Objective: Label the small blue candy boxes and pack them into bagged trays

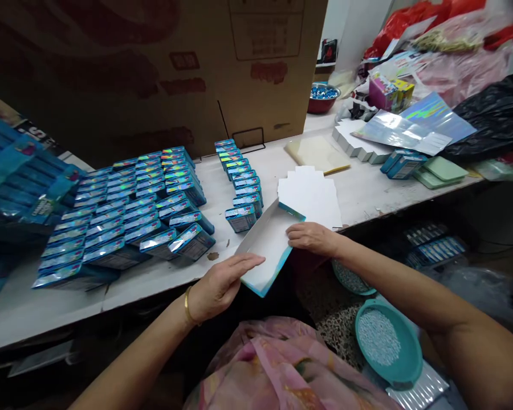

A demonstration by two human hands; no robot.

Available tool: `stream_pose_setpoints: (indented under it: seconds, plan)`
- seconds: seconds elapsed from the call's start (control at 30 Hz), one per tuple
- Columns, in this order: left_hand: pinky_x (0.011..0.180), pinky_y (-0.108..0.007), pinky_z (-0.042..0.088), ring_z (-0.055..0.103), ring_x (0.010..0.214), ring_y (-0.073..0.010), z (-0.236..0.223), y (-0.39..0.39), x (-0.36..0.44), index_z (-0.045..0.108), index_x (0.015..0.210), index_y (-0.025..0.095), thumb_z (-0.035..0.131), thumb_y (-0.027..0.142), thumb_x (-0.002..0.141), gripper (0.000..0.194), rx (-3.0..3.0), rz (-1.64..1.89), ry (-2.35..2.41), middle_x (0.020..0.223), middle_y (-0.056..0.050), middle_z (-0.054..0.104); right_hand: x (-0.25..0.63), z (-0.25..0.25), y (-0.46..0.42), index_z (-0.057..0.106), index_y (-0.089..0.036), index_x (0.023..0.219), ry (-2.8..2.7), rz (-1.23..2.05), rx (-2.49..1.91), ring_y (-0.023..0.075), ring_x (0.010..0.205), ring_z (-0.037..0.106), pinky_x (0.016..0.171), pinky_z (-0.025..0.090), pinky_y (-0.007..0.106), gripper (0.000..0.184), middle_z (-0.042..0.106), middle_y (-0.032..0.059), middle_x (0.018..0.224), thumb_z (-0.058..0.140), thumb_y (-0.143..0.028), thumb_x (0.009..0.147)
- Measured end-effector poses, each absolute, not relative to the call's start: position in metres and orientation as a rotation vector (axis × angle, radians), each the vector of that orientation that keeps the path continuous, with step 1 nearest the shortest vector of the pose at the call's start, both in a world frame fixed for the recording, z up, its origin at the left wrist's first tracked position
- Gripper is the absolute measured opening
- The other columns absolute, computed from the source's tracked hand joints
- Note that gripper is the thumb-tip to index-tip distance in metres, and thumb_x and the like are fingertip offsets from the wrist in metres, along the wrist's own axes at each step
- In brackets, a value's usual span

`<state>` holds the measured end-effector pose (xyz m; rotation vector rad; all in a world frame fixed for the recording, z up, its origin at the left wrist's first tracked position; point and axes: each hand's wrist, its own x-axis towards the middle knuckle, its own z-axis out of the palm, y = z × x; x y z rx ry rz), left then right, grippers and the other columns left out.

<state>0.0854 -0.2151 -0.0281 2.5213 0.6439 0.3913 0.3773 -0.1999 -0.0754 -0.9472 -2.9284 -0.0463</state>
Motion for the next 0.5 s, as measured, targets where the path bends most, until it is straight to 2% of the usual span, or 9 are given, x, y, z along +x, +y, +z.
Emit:
stream_pose_setpoints:
  seconds: [0.07, 0.13, 0.2, 0.27, 0.37, 0.43, 0.5]
  plan:
    - [0.093, -0.033, 0.04, 0.047, 0.111, -0.0159, -0.018, -0.211, 0.083, 0.041, 0.126, 0.025, 0.027, 0.005, 0.077, 0.055, 2.595, 0.314, 0.643, 0.119, -0.005, 0.053, 0.374, -0.062, -0.192, 0.058, -0.017, 0.074, -3.07, -0.089, -0.796, 0.0141, 0.1, 0.045, 0.09, 0.036, 0.033, 0.026, 0.058, 0.0039, 0.083, 0.036, -0.016, 0.088]
    - [0.099, -0.04, 0.032, 0.038, 0.119, -0.0197, -0.017, -0.204, 0.086, 0.038, 0.127, 0.027, 0.032, 0.006, 0.076, 0.056, 2.761, 0.267, 0.726, 0.127, -0.004, 0.047, 0.365, -0.053, -0.185, 0.059, -0.017, 0.075, -3.163, -0.12, -0.672, 0.0142, 0.107, 0.043, 0.098, 0.03, 0.037, 0.026, 0.059, 0.0039, 0.086, 0.037, -0.015, 0.087]
    - [0.103, -0.048, 0.02, 0.031, 0.124, -0.022, -0.026, -0.198, 0.091, 0.045, 0.121, 0.03, 0.037, 0.008, 0.076, 0.05, 2.942, 0.225, 0.742, 0.128, -0.004, 0.046, 0.353, -0.048, -0.18, 0.06, -0.018, 0.077, -3.226, -0.121, -0.541, 0.0131, 0.111, 0.041, 0.103, 0.025, 0.037, 0.027, 0.06, 0.003, 0.089, 0.036, -0.013, 0.087]
    - [0.103, -0.048, 0.015, 0.041, 0.116, -0.0197, -0.042, -0.194, 0.097, 0.057, 0.103, 0.028, 0.037, 0.01, 0.08, 0.035, 3.041, 0.159, 0.63, 0.11, -0.003, 0.059, 0.345, -0.045, -0.175, 0.062, -0.019, 0.079, -3.24, -0.091, -0.452, 0.0123, 0.115, 0.038, 0.104, 0.024, 0.035, 0.026, 0.06, 0.0025, 0.096, 0.038, -0.013, 0.086]
    - [0.094, -0.04, 0.031, 0.056, 0.085, -0.0153, -0.067, -0.198, 0.103, 0.058, 0.08, 0.021, 0.035, 0.016, 0.084, 0.025, 3.0, 0.092, 0.679, 0.078, -0.003, 0.063, 0.344, -0.04, -0.174, 0.06, -0.017, 0.095, -3.019, -0.081, -0.648, 0.0132, 0.121, 0.033, 0.103, 0.027, 0.035, 0.025, 0.054, 0.0042, 0.116, 0.038, -0.011, 0.085]
    - [0.078, -0.033, 0.04, 0.056, 0.075, -0.0154, -0.08, -0.203, 0.105, 0.055, 0.079, 0.019, 0.038, 0.022, 0.084, 0.018, 2.883, 0.097, 0.9, 0.075, -0.003, 0.062, 0.347, -0.039, -0.183, 0.054, -0.016, 0.109, -2.734, -0.116, -0.928, 0.0148, 0.118, 0.037, 0.097, 0.033, 0.037, 0.03, 0.051, 0.0062, 0.121, 0.035, -0.01, 0.086]
    - [0.066, -0.029, 0.04, 0.057, 0.074, -0.0173, -0.09, -0.205, 0.106, 0.053, 0.081, 0.018, 0.042, 0.025, 0.082, 0.013, 2.749, 0.08, 1.141, 0.077, -0.005, 0.062, 0.344, -0.045, -0.199, 0.052, -0.017, 0.111, -2.547, -0.124, -1.106, 0.0162, 0.105, 0.047, 0.087, 0.04, 0.036, 0.029, 0.056, 0.0077, 0.112, 0.037, -0.015, 0.087]
